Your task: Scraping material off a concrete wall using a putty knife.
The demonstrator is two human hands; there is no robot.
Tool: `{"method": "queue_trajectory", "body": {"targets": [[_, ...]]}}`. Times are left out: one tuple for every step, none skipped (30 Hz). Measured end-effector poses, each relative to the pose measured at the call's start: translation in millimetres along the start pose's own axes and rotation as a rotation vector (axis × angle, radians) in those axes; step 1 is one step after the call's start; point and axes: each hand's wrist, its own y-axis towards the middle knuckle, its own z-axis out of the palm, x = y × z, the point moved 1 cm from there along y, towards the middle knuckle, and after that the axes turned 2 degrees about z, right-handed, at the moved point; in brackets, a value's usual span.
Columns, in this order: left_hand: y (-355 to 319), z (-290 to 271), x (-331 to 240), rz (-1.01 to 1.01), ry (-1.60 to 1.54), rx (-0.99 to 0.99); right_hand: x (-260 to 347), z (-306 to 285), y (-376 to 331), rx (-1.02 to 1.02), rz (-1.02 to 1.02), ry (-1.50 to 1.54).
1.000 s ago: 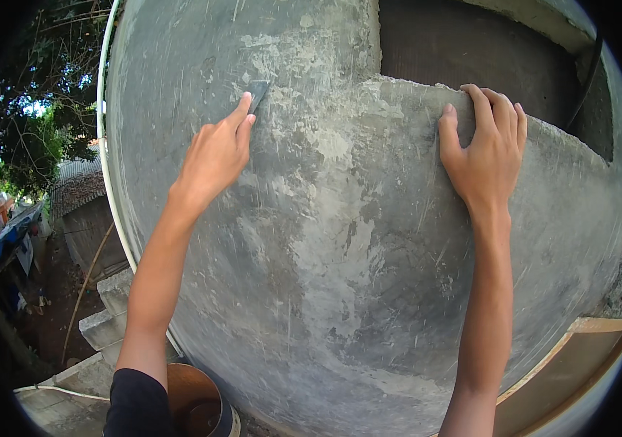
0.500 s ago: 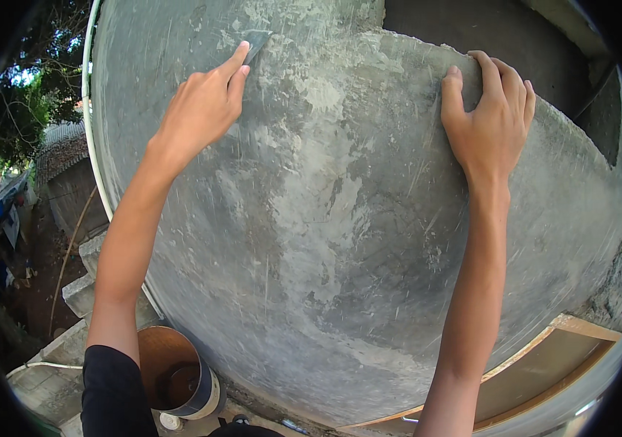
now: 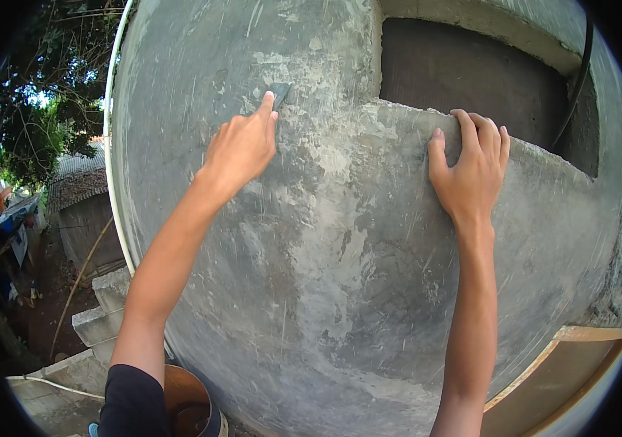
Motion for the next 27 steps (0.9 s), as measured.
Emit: {"method": "queue_trajectory", "body": {"targets": [[2.5, 1.0, -0.8, 0.006, -0.005, 0.002, -0.7, -0.1, 1.0, 0.013, 0.008, 0.006], [4.8, 2.0, -2.2, 0.024, 0.025, 0.03, -1.8, -0.4, 1.5, 0.027, 0.016, 0.011], [8.0, 3.2, -3.8, 0.043, 0.053, 0.059, -3.0, -1.2, 1.4, 0.03, 0.018, 0.002], [17.4, -0.2, -3.1, 0.051, 0.045, 0.058, -2.6, -5.1, 3.2, 0.04, 0.02, -0.005], [31.7, -5.3, 4.2, 0.07, 0.056, 0.005, 1.4, -3.2, 4.0, 0.052, 0.022, 0.003], [41.6, -9.3, 10.3, 0.088, 0.066, -0.048, 5.4, -1.9, 4.0, 0.053, 0.02, 0.007], [48.4, -9.8, 10.5, 0.086, 0.061, -0.055, 5.1, -2.1, 5.7, 0.052, 0.023, 0.001], [53.6, -10.3, 10.9, 0.075, 0.061, -0.054, 5.5, -2.2, 7.6, 0.052, 0.024, -0.004], [56.6, -10.8, 12.1, 0.061, 0.062, -0.055, 8.4, -1.4, 9.0, 0.047, 0.014, -0.004], [50.7, -4.4, 6.0, 0.056, 0.049, -0.053, 5.5, -0.6, 6.0, 0.059, 0.022, 0.01], [38.7, -0.2, -1.2, 0.084, 0.078, -0.037, 2.4, -1.7, 3.1, 0.069, 0.032, 0.022], [32.1, 2.7, -7.6, 0.112, 0.109, -0.021, -2.5, -3.2, 1.2, 0.075, 0.037, 0.005], [31.7, -2.2, -6.2, 0.113, 0.104, -0.02, -1.2, -4.5, 1.7, 0.077, 0.036, 0.002], [32.9, -8.7, -3.9, 0.121, 0.095, 0.013, -0.3, -6.0, 2.8, 0.081, 0.031, -0.001], [35.8, -11.2, -2.1, 0.129, 0.086, 0.047, 0.0, -7.2, 3.6, 0.085, 0.026, -0.005], [42.9, -15.4, 4.7, 0.117, 0.094, 0.046, 5.3, -5.9, 5.6, 0.086, 0.022, 0.009], [54.4, -18.7, 8.6, 0.105, 0.092, 0.039, 7.7, -5.4, 6.9, 0.087, 0.027, 0.007], [59.4, -19.3, 12.4, 0.094, 0.091, 0.032, 10.2, -4.7, 7.3, 0.088, 0.032, 0.005], [58.9, -17.3, 7.6, 0.088, 0.089, 0.033, 7.1, -4.5, 7.0, 0.092, 0.027, 0.008], [58.6, -15.5, 1.9, 0.1, 0.114, 0.023, 4.1, -4.6, 6.4, 0.091, 0.033, 0.01], [57.4, -15.1, -1.2, 0.114, 0.14, 0.013, 2.4, -4.8, 5.6, 0.09, 0.039, 0.013], [57.2, -14.6, -0.9, 0.116, 0.138, 0.009, 2.0, -4.6, 5.1, 0.085, 0.038, 0.01], [55.1, -13.6, 0.0, 0.129, 0.162, 0.025, 1.8, -4.4, 4.0, 0.095, 0.038, 0.006], [55.0, -12.6, 1.2, 0.142, 0.186, 0.042, 1.1, -3.9, 4.1, 0.104, 0.039, 0.001], [60.3, -14.3, 5.4, 0.142, 0.186, 0.042, 1.7, -4.4, 5.0, 0.104, 0.039, 0.001], [67.5, -21.0, 12.5, 0.113, 0.152, 0.032, 4.6, -4.8, 6.5, 0.1, 0.041, 0.006], [70.6, -24.5, 18.9, 0.083, 0.118, 0.023, 7.3, -5.6, 7.5, 0.097, 0.043, 0.012]]}}
